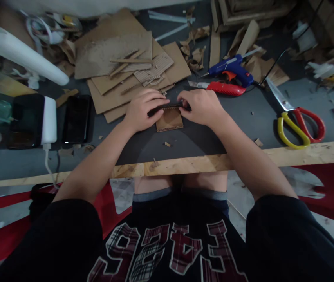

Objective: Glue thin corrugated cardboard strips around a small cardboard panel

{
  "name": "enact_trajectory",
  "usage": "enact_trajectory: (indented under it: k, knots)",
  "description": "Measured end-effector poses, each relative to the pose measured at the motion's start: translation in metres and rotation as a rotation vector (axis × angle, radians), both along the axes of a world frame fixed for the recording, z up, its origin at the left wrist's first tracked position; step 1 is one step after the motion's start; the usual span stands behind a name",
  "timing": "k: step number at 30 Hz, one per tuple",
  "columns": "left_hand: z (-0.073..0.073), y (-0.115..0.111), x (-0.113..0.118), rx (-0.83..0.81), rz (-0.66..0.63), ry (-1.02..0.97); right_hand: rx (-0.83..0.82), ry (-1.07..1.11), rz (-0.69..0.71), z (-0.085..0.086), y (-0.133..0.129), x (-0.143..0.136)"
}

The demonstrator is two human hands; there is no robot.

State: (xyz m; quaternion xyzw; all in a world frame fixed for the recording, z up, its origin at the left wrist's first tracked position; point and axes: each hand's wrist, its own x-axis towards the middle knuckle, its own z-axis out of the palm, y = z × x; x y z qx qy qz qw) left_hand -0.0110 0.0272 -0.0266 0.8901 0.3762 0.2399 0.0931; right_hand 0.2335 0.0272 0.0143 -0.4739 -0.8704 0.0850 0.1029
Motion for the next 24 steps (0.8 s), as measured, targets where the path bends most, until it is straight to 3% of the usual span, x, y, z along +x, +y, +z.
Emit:
enact_trajectory:
  k: [6, 24]
  knots:
    - [0.0006, -0.0019, 0.0031, 0.005, -0.081, 0.056, 0.006, 0.027, 0.084, -0.0056, 0.0036, 0.0031]
    - [0.0055, -0.0095, 0.0062, 0.026, -0.135, 0.120, 0.052, 0.045, 0.075, -0.0100, 0.0043, 0.0012]
